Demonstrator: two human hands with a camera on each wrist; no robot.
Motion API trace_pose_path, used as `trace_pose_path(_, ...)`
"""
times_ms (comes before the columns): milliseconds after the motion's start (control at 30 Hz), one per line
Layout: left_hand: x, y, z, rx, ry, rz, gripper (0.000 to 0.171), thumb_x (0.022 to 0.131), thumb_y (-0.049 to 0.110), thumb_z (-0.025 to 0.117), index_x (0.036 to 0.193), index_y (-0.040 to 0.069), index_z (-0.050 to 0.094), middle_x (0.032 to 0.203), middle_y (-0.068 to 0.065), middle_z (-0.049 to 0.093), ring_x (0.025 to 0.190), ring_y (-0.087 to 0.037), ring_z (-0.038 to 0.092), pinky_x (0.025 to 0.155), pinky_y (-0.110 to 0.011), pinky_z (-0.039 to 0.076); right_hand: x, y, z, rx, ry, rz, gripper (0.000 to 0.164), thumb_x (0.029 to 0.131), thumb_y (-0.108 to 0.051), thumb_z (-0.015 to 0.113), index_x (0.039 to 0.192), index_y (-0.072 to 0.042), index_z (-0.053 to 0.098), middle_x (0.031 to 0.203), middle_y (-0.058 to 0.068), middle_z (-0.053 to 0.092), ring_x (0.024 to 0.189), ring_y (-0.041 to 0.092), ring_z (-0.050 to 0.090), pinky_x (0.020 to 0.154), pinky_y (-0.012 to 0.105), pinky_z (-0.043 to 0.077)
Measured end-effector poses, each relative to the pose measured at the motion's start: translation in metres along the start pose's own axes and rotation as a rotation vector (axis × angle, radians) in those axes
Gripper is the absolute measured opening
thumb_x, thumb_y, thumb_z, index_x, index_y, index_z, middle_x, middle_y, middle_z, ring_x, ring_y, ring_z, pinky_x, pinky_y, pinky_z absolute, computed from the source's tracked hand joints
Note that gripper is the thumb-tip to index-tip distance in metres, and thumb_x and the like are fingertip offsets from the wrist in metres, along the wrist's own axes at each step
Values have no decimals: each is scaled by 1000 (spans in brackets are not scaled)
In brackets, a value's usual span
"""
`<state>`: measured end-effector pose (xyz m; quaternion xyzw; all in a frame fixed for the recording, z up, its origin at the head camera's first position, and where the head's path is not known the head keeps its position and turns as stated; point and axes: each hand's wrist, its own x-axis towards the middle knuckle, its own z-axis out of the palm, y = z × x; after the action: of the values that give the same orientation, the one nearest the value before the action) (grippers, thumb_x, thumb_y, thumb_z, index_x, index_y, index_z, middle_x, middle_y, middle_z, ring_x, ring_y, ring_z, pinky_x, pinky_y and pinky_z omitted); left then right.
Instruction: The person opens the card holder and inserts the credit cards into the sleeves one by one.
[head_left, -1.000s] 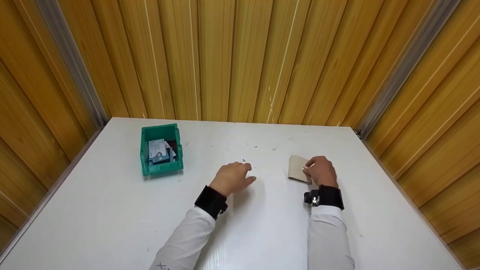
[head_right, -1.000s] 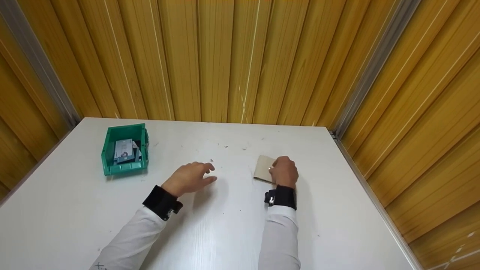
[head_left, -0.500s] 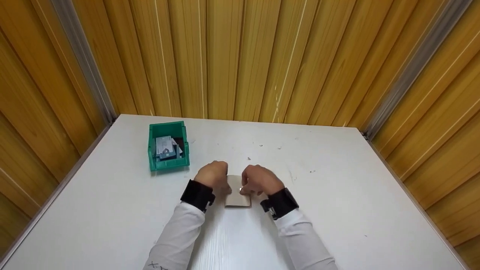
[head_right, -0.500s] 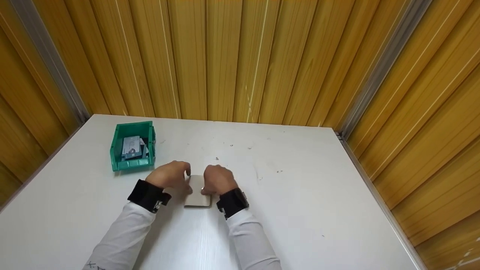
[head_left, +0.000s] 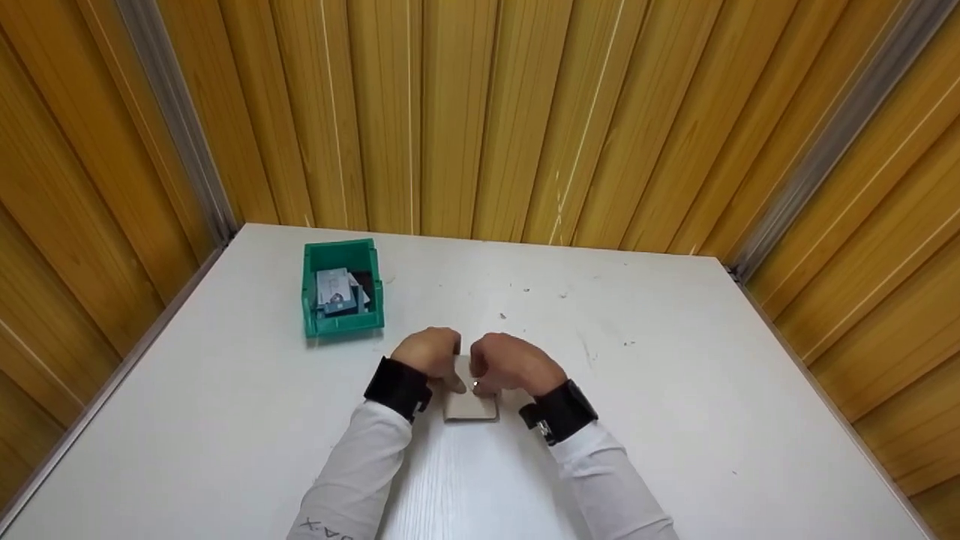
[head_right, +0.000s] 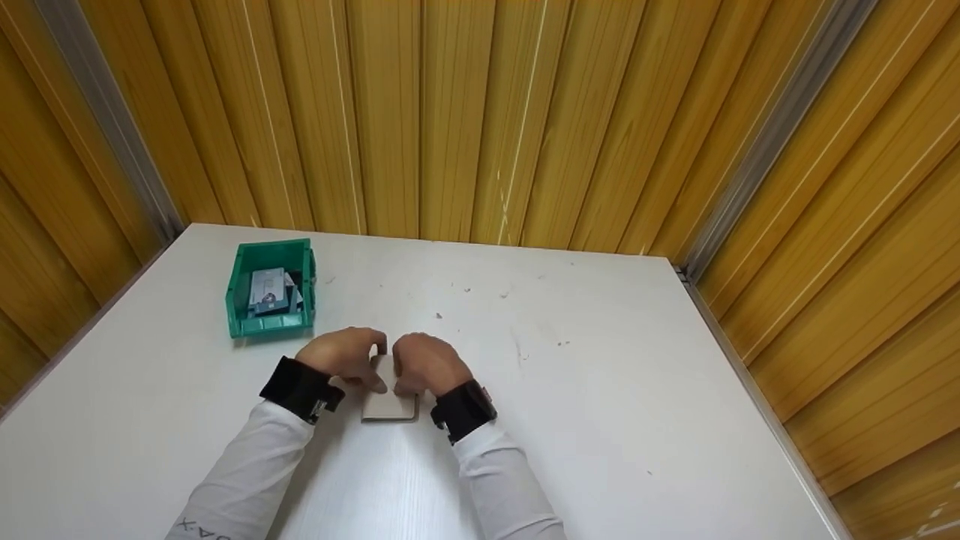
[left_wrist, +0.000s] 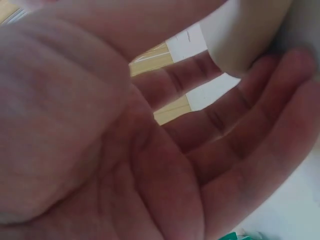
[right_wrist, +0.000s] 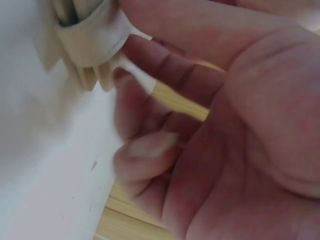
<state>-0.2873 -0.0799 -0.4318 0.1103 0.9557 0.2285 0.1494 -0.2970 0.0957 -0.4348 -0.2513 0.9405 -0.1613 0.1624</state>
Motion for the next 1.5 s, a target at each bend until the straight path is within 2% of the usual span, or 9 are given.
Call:
trace_pose_path(133,2,1,0,-6,5,2,42,75,16,101,103,2,73,98,-9,76,81,-22,62,68,-31,51,2,1,1,-10,-13,-100,15,84,-2,84,95,-8,76,85,1,71,77,12,58,70,27,46)
trace_pose_path(300,2,2,2,1,8,-10,42,75,14,100,103,2,73,100,-11,77,81,-23,62,68,-32,52,3,3,0,0,-24,-140,16,83,0,84,95,-7,76,82,1,70,75,11,57,69,25,45)
trace_pose_path(667,0,0,6,18,16,-11,41,75,17,100,101,2,72,100,-11,76,83,-21,61,74,-35,53,6,4,4,46,-54,-123,14,83,-1,86,93,-4,76,74,-4,65,69,8,54,64,20,42)
trace_pose_path(867,0,0,5,17,20,-28,43,74,17,101,103,1,73,99,-12,78,81,-22,62,72,-35,54,7,3,3,47,-57,-135,12,84,0,83,90,-7,76,73,-8,61,70,8,54,65,20,42)
trace_pose_path(1100,-1,1,2,38,35,-37,47,74,18,101,106,0,73,105,-14,79,82,-23,61,75,-37,56,7,0,1,17,-68,-147,12,86,-1,83,88,-9,74,73,-8,60,70,8,54,66,20,42)
trace_pose_path(1200,-1,2,2,43,53,-56,46,73,19,102,104,0,74,102,-12,79,79,-21,59,73,-36,54,7,0,0,10,-62,-173,12,84,0,81,87,-9,74,74,-8,61,71,8,55,66,21,43)
trace_pose_path(1300,1,4,4,38,58,-59,44,73,19,102,102,0,76,96,-10,77,76,-20,57,70,-34,51,5,5,-2,12,-64,-158,13,84,1,80,87,-10,74,75,-6,64,70,9,56,65,23,44)
trace_pose_path(1400,2,6,6,32,55,-65,42,73,20,102,101,0,78,94,-9,77,74,-19,55,70,-33,51,2,11,-7,-2,-92,-133,11,87,-2,76,91,-12,75,81,-4,68,74,9,57,68,25,45)
trace_pose_path(1500,0,5,6,28,63,-101,44,73,20,102,105,0,78,101,-11,80,75,-20,56,75,-35,57,4,15,-11,7,-130,-138,3,94,-11,73,94,-11,76,85,2,72,75,9,58,70,25,45)
